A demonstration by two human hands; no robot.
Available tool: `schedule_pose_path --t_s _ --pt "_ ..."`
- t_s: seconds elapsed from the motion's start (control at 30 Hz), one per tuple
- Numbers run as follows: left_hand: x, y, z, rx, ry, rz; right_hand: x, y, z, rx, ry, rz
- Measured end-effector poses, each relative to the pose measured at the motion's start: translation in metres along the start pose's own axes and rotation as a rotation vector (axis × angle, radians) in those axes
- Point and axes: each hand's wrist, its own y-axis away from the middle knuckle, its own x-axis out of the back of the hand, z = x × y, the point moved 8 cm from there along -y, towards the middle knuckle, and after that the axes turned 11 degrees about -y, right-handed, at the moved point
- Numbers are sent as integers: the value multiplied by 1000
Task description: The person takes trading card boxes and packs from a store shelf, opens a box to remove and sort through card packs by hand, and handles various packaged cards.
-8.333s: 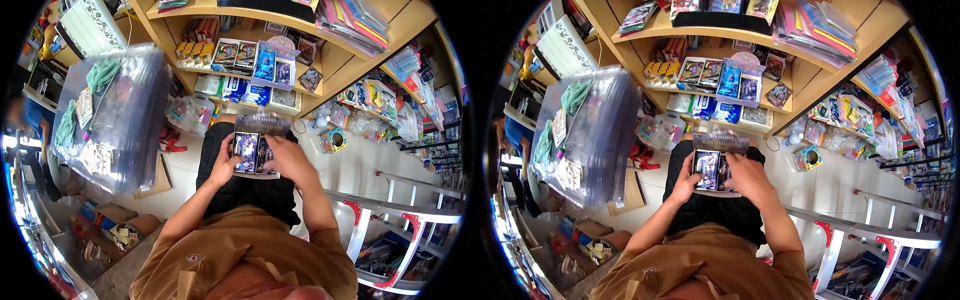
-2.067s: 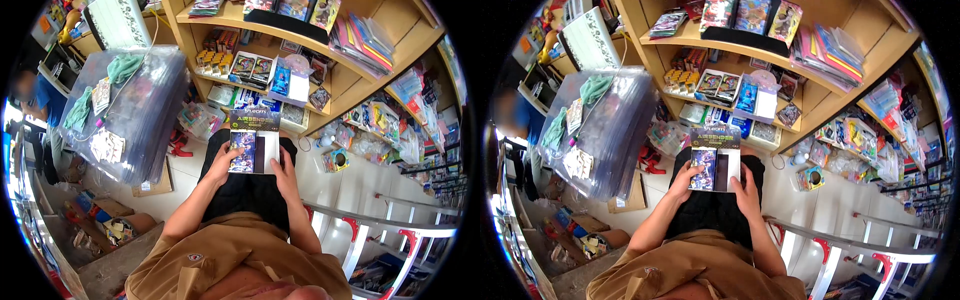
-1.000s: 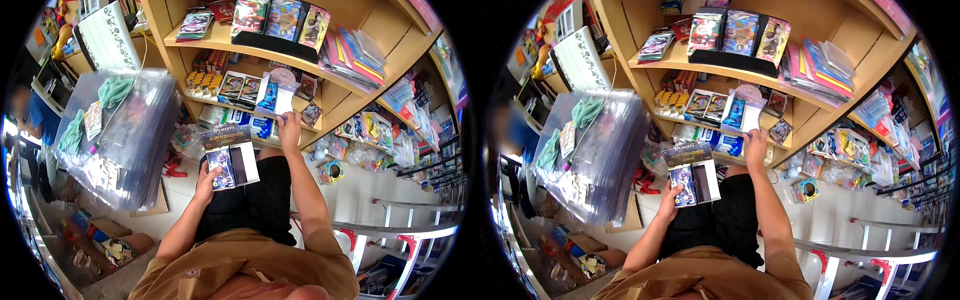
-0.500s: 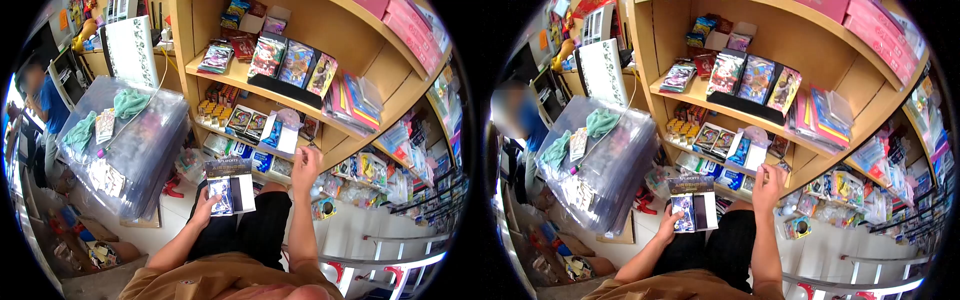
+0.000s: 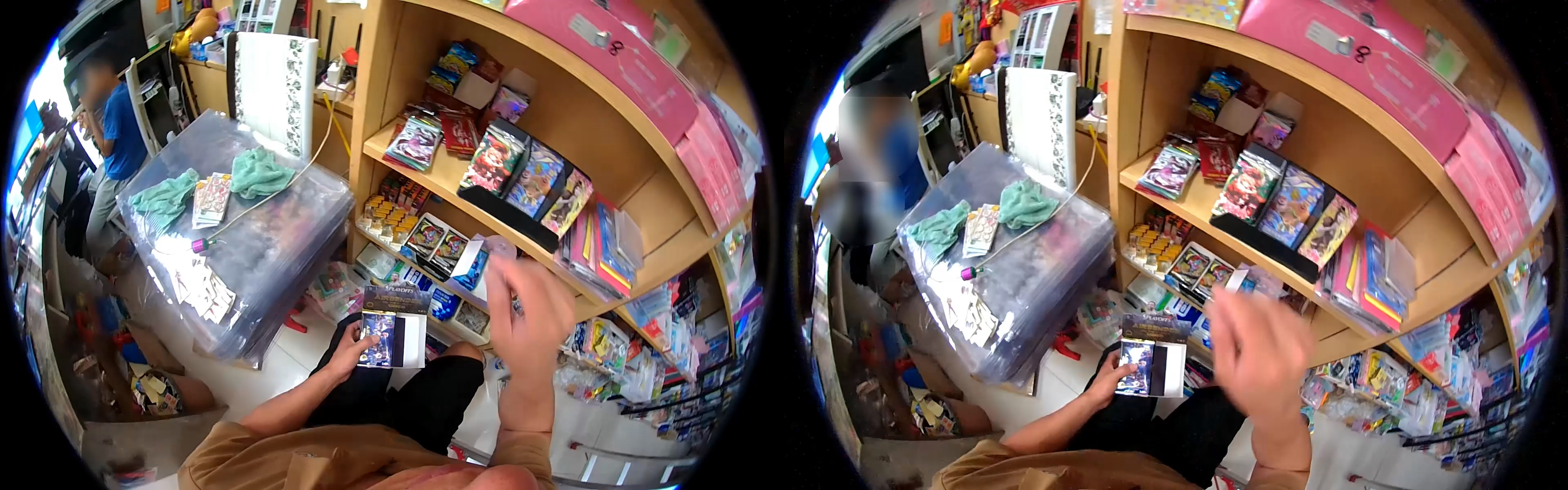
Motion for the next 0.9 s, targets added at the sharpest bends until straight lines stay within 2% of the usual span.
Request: schedule_pose_path --t_s 0.13,0.2,0.23,0.27,0.3,0.33,0.4,0.43,0.5,0.63,0.73,0.83,0.9 --pt "7 -4 3 -14 -45 15 27 -24 -91 187 -42 -190" --pt "10 -9 4 -27 11 -52 23 -29 -104 151 57 -262" --pt "15 -12 -3 35 12 -22 17 -36 -105 159 20 -301" --pt "8 2 20 73 39 -36 17 -34 -103 118 2 -280" --pt "13 -9 8 27 25 -40 16 -31 -101 78 -16 -258" --pt "25 -23 -12 -18 10 -39 14 -45 -105 25 -35 -398" --pt "43 -33 -37 -32 -89 -8 0 -33 -101 16 -3 -313" --pt "72 -65 -126 -157 -136 -370 -5 -24 -100 35 46 -222" --pt "83 -53 -120 -76 -146 -178 -4 -21 -103 16 112 -138" --pt "54 -25 -63 -15 -40 -74 -14 -41 -109 -43 -115 -462" --pt "38 -13 -29 -14 13 -35 -20 -39 -79 -118 -167 -581" --pt "35 -4 -11 3 -13 -4 -29 -22 -6 -294 -3 -614" --pt "33 -2 -2 -4 -13 5 -33 -13 51 -204 217 -336"
